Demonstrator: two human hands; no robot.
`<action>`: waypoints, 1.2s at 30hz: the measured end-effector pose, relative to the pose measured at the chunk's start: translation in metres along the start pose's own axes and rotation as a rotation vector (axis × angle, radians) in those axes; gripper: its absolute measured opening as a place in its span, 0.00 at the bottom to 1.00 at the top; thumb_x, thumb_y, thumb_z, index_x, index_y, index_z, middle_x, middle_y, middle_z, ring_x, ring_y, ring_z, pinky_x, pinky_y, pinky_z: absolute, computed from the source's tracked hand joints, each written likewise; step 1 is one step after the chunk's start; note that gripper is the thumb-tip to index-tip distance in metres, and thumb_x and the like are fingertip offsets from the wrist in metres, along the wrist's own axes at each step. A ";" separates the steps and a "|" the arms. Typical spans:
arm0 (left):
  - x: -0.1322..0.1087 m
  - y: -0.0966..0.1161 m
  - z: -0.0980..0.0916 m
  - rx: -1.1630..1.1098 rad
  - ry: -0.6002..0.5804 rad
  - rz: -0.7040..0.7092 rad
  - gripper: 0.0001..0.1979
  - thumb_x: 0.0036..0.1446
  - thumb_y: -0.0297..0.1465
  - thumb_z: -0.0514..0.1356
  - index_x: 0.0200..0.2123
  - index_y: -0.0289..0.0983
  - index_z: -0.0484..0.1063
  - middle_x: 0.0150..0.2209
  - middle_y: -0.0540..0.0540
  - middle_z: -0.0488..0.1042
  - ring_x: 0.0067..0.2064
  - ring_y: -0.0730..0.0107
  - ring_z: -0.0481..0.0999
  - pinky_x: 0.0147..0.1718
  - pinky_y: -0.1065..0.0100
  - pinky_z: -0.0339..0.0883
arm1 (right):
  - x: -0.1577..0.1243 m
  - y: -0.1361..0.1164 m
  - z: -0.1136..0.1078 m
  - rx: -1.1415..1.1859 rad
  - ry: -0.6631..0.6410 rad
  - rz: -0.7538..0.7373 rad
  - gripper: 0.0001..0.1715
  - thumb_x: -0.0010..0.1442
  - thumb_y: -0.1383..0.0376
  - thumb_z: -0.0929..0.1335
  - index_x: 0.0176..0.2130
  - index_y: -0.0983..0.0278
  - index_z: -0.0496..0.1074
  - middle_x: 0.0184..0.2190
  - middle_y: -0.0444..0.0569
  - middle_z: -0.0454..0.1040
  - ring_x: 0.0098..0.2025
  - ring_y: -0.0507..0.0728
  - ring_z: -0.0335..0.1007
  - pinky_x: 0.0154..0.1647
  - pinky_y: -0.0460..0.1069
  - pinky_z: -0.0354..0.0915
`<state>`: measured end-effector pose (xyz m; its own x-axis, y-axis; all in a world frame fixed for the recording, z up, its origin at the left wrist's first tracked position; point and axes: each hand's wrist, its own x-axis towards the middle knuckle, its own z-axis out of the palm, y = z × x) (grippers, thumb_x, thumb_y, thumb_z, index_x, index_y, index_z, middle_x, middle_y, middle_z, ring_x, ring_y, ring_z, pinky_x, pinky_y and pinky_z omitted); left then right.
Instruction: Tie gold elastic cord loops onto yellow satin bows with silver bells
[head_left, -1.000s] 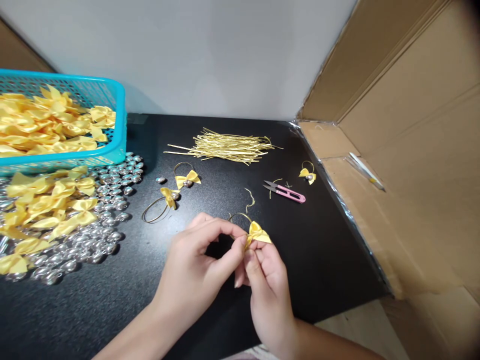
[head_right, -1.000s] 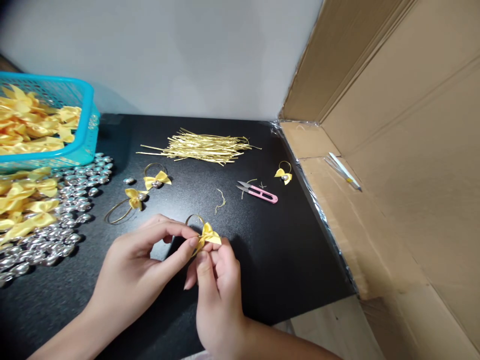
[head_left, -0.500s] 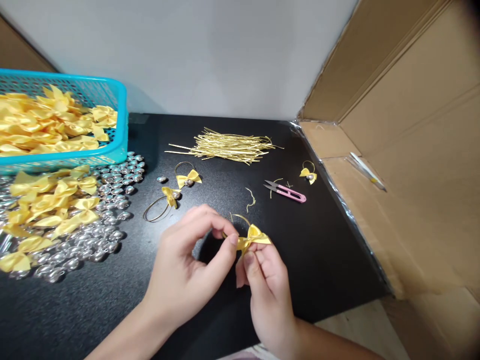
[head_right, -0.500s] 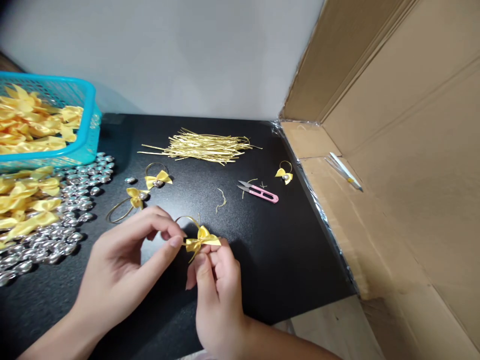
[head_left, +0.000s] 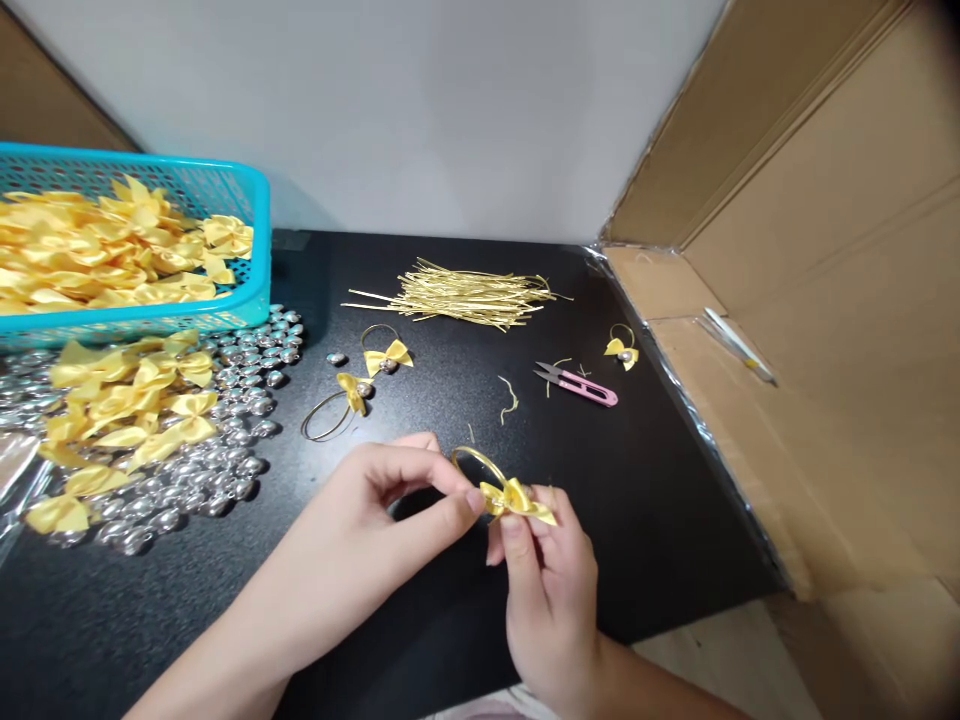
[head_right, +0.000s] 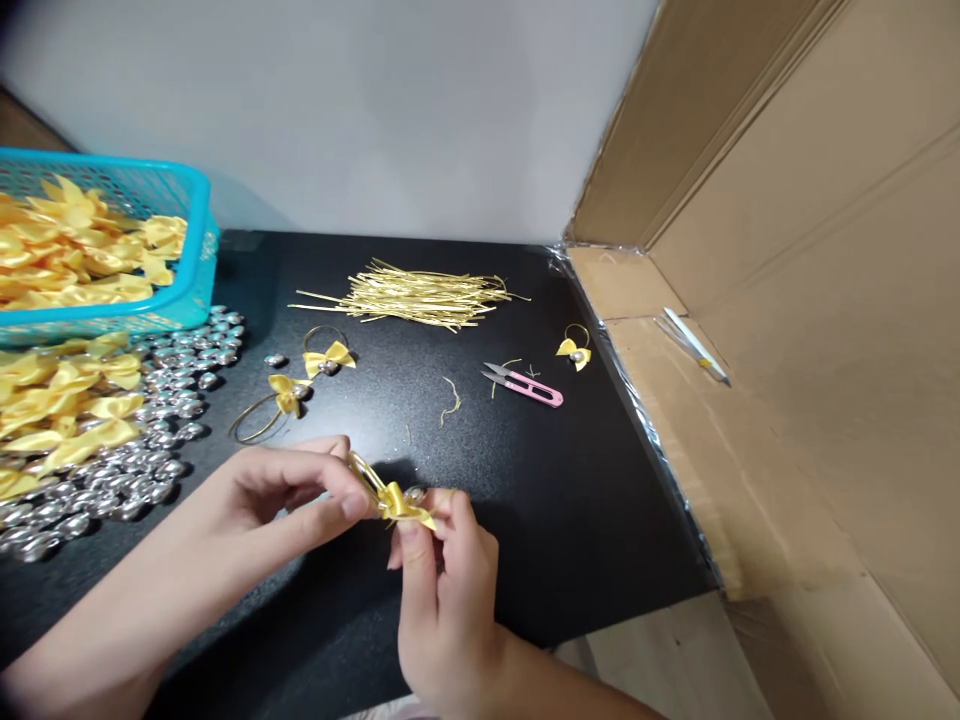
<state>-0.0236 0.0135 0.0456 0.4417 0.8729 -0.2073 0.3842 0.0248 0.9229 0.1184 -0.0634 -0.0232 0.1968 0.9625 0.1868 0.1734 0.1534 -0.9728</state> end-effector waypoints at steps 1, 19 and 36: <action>-0.001 0.001 0.000 -0.010 -0.019 -0.001 0.14 0.55 0.35 0.60 0.21 0.42 0.80 0.23 0.52 0.74 0.27 0.73 0.71 0.28 0.72 0.60 | 0.000 -0.001 0.000 -0.020 0.004 -0.018 0.09 0.67 0.72 0.61 0.34 0.61 0.62 0.23 0.39 0.69 0.24 0.46 0.68 0.29 0.39 0.64; 0.001 0.000 0.007 -0.269 -0.077 -0.068 0.09 0.53 0.25 0.58 0.21 0.37 0.72 0.22 0.55 0.79 0.27 0.77 0.75 0.31 0.79 0.65 | 0.006 -0.008 0.003 -0.156 0.053 -0.086 0.09 0.65 0.72 0.62 0.33 0.62 0.64 0.20 0.36 0.69 0.19 0.44 0.67 0.24 0.36 0.63; 0.002 -0.003 0.013 -0.460 -0.151 -0.136 0.10 0.53 0.25 0.59 0.21 0.37 0.73 0.22 0.52 0.78 0.28 0.73 0.77 0.33 0.74 0.68 | 0.002 0.002 0.001 0.048 0.004 0.112 0.07 0.64 0.68 0.63 0.33 0.63 0.66 0.19 0.39 0.70 0.20 0.47 0.67 0.23 0.40 0.62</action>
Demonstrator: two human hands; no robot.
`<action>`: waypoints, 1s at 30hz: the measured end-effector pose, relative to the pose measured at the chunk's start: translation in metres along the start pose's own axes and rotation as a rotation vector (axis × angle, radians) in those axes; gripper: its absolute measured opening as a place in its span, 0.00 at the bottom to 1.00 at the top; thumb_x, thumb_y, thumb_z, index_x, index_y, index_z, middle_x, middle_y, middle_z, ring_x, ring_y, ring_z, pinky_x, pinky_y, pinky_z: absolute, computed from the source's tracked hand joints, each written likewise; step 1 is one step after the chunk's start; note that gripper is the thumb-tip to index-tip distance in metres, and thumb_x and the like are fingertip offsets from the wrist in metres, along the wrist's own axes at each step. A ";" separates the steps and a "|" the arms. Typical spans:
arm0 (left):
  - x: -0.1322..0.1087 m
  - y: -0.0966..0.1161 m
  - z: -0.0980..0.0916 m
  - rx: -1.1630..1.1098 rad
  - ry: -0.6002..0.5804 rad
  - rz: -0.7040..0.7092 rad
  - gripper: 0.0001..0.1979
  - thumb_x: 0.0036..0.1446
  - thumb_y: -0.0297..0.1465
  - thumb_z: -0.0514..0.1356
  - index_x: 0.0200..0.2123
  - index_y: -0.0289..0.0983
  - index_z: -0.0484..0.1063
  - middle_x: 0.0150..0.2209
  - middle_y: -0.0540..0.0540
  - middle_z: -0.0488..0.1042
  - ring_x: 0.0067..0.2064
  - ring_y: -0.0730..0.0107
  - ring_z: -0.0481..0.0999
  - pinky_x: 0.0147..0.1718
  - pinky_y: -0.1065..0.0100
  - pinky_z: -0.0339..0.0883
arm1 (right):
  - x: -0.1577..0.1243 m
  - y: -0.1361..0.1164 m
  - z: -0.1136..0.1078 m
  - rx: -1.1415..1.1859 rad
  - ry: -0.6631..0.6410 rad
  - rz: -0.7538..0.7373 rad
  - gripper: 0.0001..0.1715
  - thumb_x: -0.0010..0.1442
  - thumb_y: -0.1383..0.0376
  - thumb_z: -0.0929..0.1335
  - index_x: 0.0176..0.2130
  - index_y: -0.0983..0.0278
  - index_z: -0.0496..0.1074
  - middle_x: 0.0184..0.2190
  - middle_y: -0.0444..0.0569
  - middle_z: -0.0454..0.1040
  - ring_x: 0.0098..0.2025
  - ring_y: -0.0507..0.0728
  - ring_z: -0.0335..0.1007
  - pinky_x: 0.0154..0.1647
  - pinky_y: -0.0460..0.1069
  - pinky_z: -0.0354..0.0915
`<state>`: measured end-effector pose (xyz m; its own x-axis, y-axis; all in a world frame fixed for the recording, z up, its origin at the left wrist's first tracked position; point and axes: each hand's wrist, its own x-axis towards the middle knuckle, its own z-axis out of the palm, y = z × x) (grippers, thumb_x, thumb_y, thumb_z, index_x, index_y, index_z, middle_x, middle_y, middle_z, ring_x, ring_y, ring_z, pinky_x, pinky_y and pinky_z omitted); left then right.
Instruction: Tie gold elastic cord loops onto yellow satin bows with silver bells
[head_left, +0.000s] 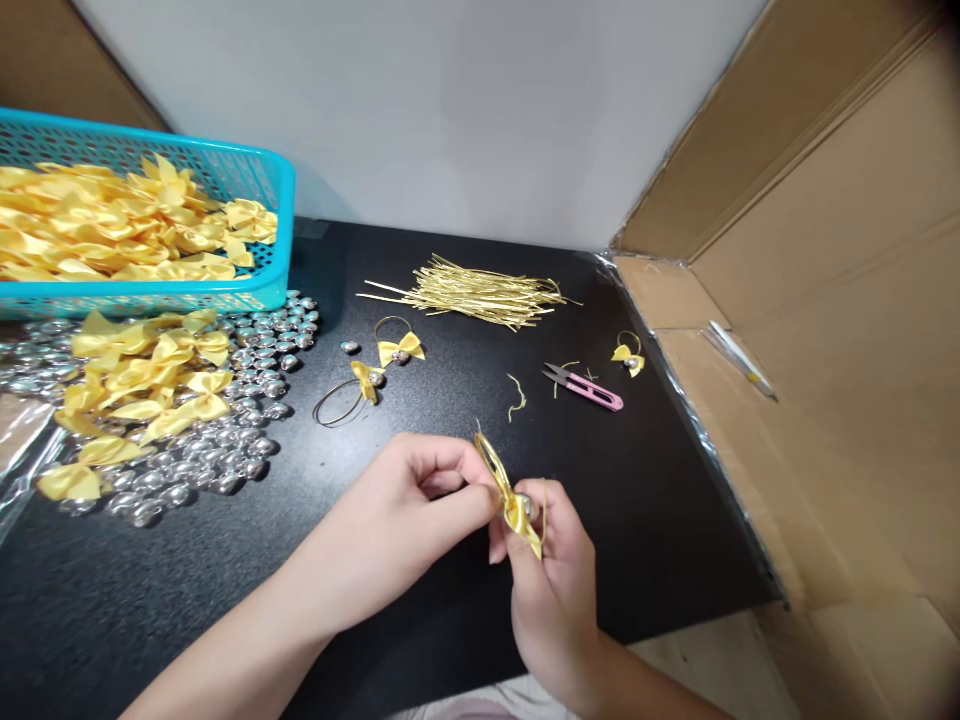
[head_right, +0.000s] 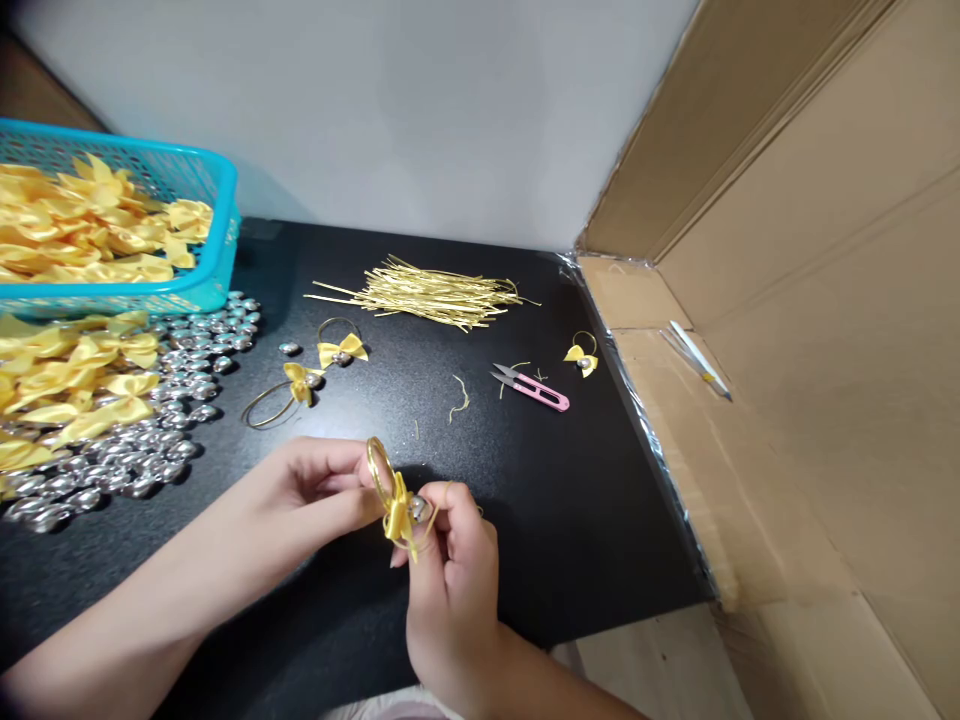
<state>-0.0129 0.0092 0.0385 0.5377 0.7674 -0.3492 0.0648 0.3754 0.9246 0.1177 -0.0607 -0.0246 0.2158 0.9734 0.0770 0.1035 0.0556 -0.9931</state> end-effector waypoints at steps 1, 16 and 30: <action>0.000 0.000 0.000 -0.006 0.000 -0.004 0.10 0.53 0.25 0.59 0.21 0.37 0.72 0.22 0.52 0.78 0.27 0.73 0.76 0.33 0.73 0.68 | 0.000 0.000 0.000 0.017 0.001 0.002 0.07 0.64 0.68 0.64 0.32 0.63 0.66 0.19 0.38 0.69 0.20 0.47 0.67 0.22 0.40 0.62; -0.001 -0.001 0.007 0.000 0.034 -0.042 0.06 0.50 0.24 0.59 0.22 0.36 0.72 0.22 0.50 0.79 0.27 0.72 0.76 0.32 0.73 0.66 | 0.001 0.001 0.000 0.127 -0.006 0.080 0.10 0.63 0.63 0.66 0.30 0.63 0.65 0.18 0.39 0.66 0.19 0.47 0.61 0.21 0.41 0.59; 0.001 -0.007 0.000 0.297 0.266 0.123 0.06 0.54 0.32 0.59 0.27 0.38 0.67 0.22 0.56 0.63 0.26 0.75 0.63 0.26 0.74 0.58 | 0.010 -0.001 0.002 0.685 -0.184 0.496 0.25 0.53 0.48 0.74 0.30 0.62 0.62 0.13 0.33 0.54 0.17 0.45 0.46 0.21 0.43 0.48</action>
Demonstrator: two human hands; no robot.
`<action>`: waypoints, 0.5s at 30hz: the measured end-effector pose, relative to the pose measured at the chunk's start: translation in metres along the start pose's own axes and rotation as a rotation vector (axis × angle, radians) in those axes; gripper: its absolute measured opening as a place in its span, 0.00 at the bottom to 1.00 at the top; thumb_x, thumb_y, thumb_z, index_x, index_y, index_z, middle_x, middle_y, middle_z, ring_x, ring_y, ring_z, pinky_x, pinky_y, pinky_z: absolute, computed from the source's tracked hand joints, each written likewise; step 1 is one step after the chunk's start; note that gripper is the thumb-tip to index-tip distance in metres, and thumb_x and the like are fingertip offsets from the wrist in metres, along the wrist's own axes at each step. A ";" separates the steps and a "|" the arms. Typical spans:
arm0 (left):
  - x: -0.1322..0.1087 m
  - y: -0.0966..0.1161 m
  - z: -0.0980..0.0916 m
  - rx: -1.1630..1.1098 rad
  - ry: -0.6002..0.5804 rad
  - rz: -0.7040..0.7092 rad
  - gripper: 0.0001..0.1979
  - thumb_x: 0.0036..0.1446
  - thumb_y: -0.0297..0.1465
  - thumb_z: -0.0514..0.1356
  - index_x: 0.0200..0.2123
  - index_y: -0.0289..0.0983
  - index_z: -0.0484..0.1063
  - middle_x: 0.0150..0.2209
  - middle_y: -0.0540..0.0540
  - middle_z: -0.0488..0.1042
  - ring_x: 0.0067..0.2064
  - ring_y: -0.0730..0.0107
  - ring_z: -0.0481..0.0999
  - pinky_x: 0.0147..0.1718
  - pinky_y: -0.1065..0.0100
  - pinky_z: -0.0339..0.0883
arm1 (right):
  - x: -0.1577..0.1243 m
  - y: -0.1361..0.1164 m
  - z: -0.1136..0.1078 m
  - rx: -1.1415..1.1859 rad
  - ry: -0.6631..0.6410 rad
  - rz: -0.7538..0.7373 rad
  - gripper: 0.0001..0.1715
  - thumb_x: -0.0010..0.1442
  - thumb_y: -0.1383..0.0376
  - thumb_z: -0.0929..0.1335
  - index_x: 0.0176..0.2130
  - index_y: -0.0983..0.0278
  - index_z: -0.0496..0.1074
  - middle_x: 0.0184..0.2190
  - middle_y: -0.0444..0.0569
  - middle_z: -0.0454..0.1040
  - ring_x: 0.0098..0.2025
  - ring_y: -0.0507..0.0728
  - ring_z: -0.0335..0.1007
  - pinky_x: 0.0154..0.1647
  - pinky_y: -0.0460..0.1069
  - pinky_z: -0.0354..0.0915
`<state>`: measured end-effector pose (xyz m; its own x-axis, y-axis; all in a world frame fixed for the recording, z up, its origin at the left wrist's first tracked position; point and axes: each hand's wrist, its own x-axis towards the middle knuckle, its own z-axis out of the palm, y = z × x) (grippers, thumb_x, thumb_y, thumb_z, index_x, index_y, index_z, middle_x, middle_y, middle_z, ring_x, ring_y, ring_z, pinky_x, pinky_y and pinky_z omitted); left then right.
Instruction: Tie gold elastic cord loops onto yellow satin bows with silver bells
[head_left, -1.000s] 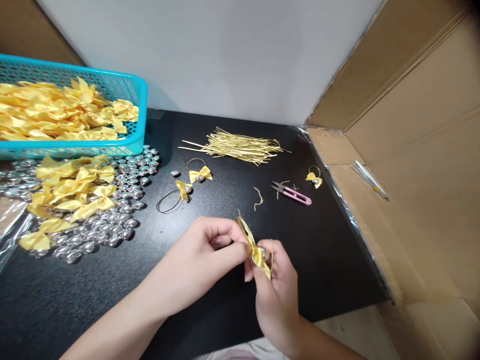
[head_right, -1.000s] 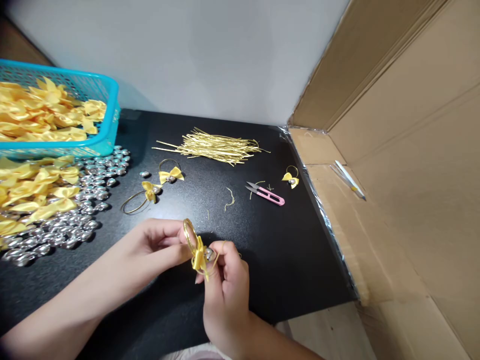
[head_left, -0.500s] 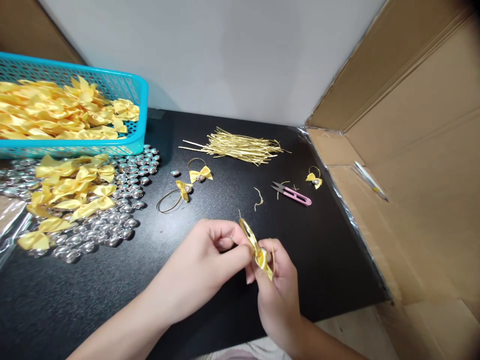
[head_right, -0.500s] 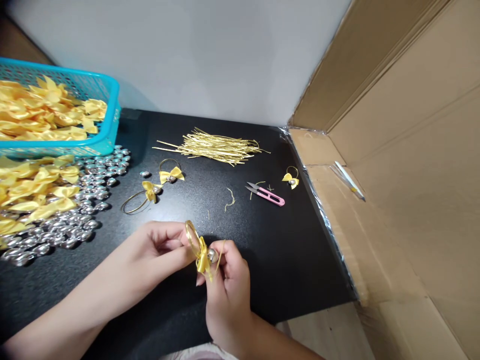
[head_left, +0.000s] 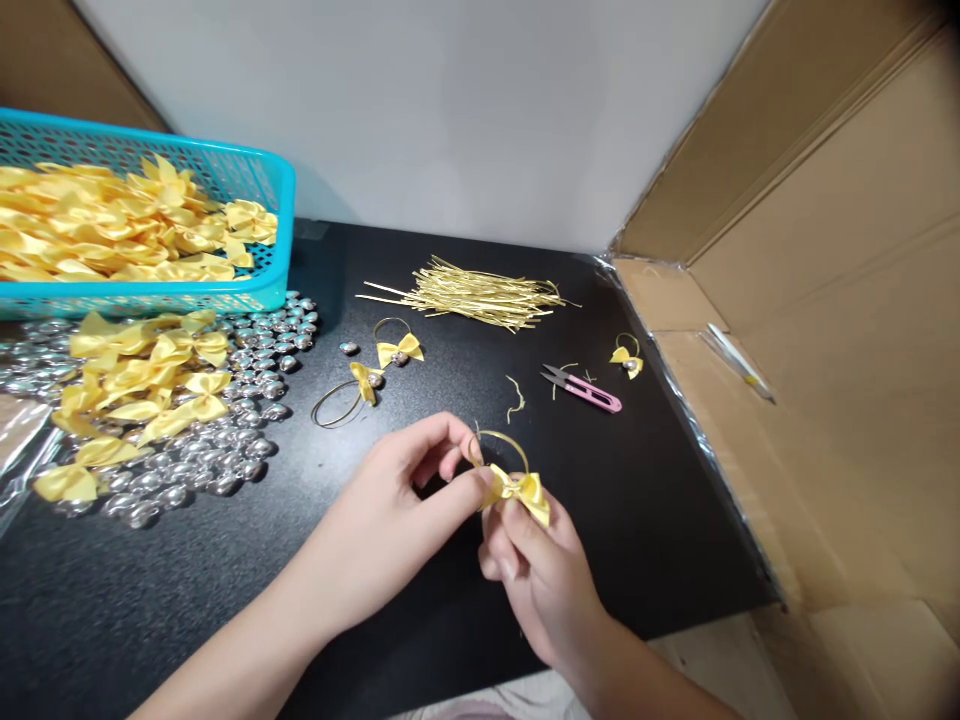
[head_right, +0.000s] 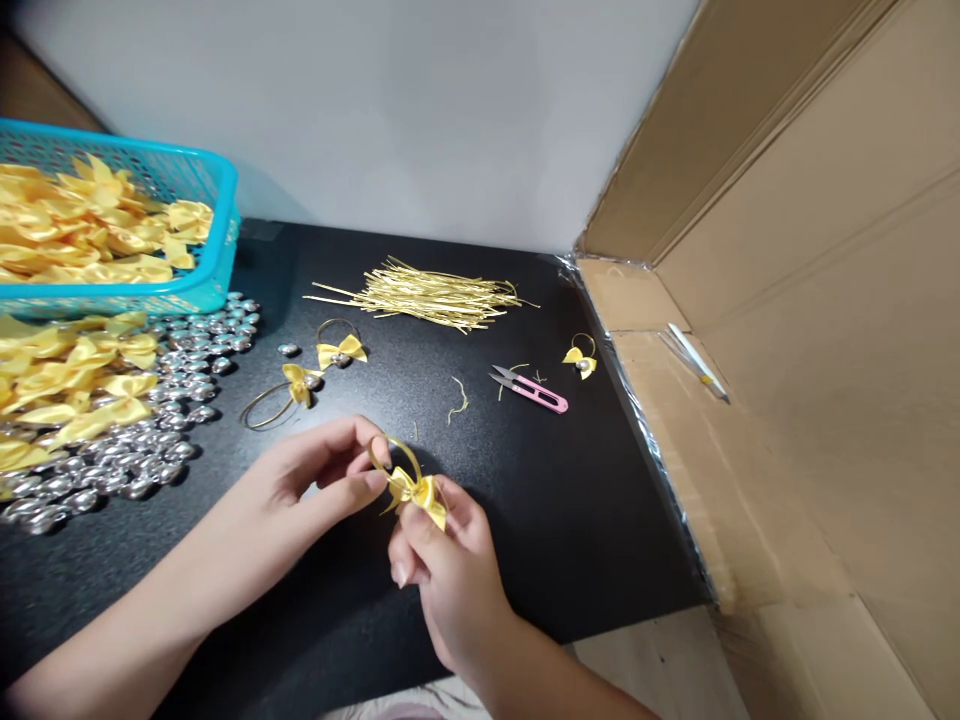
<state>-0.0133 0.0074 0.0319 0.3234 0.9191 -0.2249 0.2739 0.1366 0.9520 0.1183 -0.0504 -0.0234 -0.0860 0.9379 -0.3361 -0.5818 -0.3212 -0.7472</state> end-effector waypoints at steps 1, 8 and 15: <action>0.000 0.000 0.000 0.033 -0.014 0.011 0.07 0.55 0.33 0.59 0.26 0.38 0.67 0.23 0.56 0.63 0.26 0.75 0.62 0.26 0.74 0.57 | 0.000 -0.002 0.000 0.034 -0.015 0.041 0.25 0.52 0.48 0.75 0.31 0.63 0.63 0.13 0.33 0.52 0.17 0.45 0.44 0.20 0.43 0.47; 0.004 -0.005 0.000 -0.022 -0.153 -0.022 0.13 0.61 0.40 0.56 0.29 0.37 0.69 0.27 0.51 0.70 0.31 0.70 0.67 0.31 0.71 0.62 | 0.002 -0.008 -0.001 0.158 -0.082 0.231 0.28 0.51 0.49 0.76 0.28 0.62 0.58 0.12 0.32 0.49 0.17 0.45 0.37 0.18 0.42 0.41; 0.006 -0.010 -0.002 -0.102 -0.143 -0.026 0.11 0.60 0.37 0.59 0.29 0.36 0.69 0.27 0.51 0.70 0.31 0.72 0.68 0.32 0.71 0.63 | 0.003 -0.012 -0.005 0.183 -0.077 0.267 0.24 0.52 0.52 0.75 0.31 0.63 0.62 0.14 0.33 0.54 0.16 0.44 0.37 0.17 0.41 0.40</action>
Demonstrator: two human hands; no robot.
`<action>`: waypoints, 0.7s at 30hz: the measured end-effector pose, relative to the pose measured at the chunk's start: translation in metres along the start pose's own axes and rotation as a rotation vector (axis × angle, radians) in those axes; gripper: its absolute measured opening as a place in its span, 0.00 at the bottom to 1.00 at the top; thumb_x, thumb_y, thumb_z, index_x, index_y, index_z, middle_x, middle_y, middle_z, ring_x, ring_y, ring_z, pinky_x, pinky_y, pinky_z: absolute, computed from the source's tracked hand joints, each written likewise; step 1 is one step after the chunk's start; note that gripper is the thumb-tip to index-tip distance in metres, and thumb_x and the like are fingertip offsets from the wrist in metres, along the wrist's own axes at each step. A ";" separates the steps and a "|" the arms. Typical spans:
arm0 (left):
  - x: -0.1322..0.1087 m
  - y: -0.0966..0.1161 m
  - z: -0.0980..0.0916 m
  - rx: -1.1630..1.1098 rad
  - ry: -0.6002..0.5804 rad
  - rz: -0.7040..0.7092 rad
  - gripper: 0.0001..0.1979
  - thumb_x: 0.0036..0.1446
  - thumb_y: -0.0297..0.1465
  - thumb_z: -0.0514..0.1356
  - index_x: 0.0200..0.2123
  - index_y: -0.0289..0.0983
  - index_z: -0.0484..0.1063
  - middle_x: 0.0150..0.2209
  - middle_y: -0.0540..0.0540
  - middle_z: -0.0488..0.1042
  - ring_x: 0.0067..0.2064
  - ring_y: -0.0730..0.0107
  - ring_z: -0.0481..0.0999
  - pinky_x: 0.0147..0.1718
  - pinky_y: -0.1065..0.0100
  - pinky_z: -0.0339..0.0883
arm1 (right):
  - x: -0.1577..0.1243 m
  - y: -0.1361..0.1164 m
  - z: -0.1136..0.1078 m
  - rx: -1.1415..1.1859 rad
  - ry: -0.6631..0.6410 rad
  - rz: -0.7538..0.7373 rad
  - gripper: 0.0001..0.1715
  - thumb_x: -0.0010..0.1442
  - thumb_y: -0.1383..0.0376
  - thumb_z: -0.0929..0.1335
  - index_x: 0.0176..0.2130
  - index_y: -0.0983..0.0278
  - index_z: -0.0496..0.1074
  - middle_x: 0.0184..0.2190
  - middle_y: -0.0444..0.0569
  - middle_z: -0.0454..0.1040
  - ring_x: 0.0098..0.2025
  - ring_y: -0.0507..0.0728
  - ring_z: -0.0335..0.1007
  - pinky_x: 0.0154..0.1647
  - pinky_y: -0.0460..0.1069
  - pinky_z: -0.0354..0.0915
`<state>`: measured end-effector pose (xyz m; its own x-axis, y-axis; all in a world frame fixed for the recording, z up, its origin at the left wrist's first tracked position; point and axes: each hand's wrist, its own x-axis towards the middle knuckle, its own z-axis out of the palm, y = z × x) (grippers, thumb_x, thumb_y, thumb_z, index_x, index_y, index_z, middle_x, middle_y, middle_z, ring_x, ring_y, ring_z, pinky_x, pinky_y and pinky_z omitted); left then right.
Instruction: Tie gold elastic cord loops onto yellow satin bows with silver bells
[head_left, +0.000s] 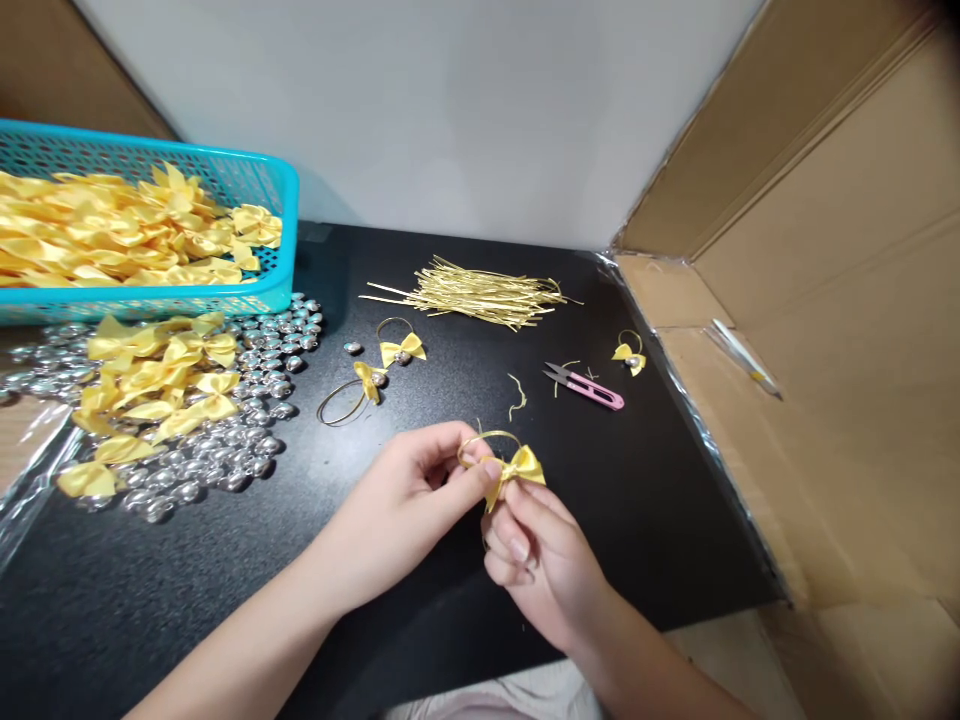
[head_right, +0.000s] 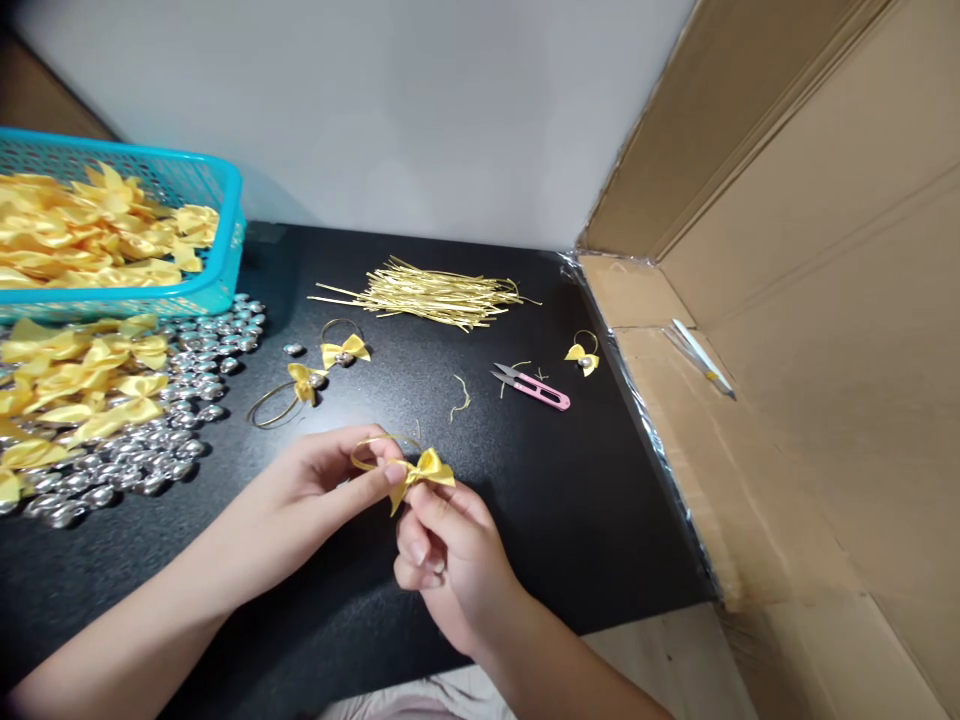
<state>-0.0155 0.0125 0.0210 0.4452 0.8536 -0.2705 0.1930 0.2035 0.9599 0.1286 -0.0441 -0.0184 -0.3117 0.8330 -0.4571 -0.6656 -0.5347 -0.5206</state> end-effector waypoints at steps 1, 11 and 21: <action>0.000 0.000 0.000 0.004 0.033 0.001 0.12 0.60 0.37 0.59 0.29 0.36 0.69 0.28 0.51 0.70 0.31 0.72 0.68 0.32 0.71 0.63 | 0.000 -0.001 -0.001 -0.010 -0.001 -0.006 0.23 0.53 0.53 0.75 0.31 0.63 0.62 0.14 0.33 0.55 0.16 0.43 0.38 0.17 0.41 0.40; 0.002 0.004 0.001 -0.026 0.138 -0.029 0.12 0.56 0.37 0.62 0.27 0.35 0.68 0.25 0.53 0.70 0.27 0.75 0.66 0.29 0.73 0.60 | -0.006 -0.014 0.001 -0.221 0.054 -0.118 0.20 0.53 0.55 0.75 0.30 0.66 0.65 0.15 0.35 0.59 0.17 0.42 0.43 0.17 0.40 0.40; 0.003 -0.002 0.005 -0.118 0.013 -0.042 0.13 0.56 0.39 0.62 0.27 0.35 0.69 0.25 0.51 0.74 0.29 0.72 0.71 0.33 0.72 0.64 | 0.001 -0.014 -0.003 -0.508 0.141 -0.295 0.16 0.57 0.55 0.71 0.32 0.66 0.71 0.21 0.42 0.66 0.20 0.46 0.55 0.20 0.43 0.52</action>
<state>-0.0099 0.0122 0.0177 0.4273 0.8492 -0.3102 0.1062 0.2936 0.9500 0.1395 -0.0366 -0.0134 -0.0472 0.9483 -0.3140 -0.2921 -0.3137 -0.9035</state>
